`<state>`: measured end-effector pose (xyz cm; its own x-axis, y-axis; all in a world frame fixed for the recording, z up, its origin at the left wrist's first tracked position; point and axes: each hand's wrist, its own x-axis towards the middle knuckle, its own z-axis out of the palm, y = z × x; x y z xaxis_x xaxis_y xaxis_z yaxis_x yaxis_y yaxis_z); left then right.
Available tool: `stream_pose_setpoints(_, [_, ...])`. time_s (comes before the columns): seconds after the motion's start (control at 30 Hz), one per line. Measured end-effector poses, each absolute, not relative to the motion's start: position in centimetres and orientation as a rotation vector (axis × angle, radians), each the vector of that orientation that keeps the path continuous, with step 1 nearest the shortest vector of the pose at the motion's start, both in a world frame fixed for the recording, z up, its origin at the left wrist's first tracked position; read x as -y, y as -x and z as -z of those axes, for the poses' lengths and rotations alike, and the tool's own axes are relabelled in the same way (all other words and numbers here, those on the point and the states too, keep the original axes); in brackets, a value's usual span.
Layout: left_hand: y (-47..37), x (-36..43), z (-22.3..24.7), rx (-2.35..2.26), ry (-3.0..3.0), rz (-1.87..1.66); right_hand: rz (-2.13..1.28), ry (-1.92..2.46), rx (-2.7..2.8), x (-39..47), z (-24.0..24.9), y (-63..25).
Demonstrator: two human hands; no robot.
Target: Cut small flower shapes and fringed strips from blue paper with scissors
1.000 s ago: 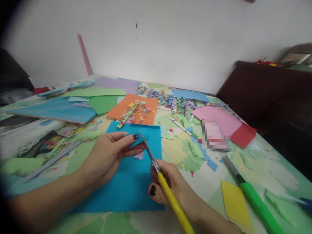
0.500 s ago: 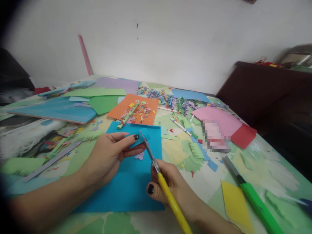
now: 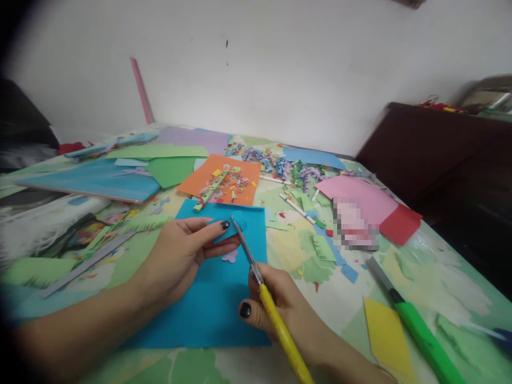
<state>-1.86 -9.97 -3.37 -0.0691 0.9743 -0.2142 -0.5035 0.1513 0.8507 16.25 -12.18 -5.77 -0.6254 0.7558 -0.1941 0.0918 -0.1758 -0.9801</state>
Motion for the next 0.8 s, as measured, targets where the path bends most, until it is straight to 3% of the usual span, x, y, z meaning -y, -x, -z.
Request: stream_pose_setpoints(0.8, [1.92, 10.00, 3.39, -0.979, -0.608, -1.345, -1.825, 0.970, 1.655, 12.12, 5.82, -16.16])
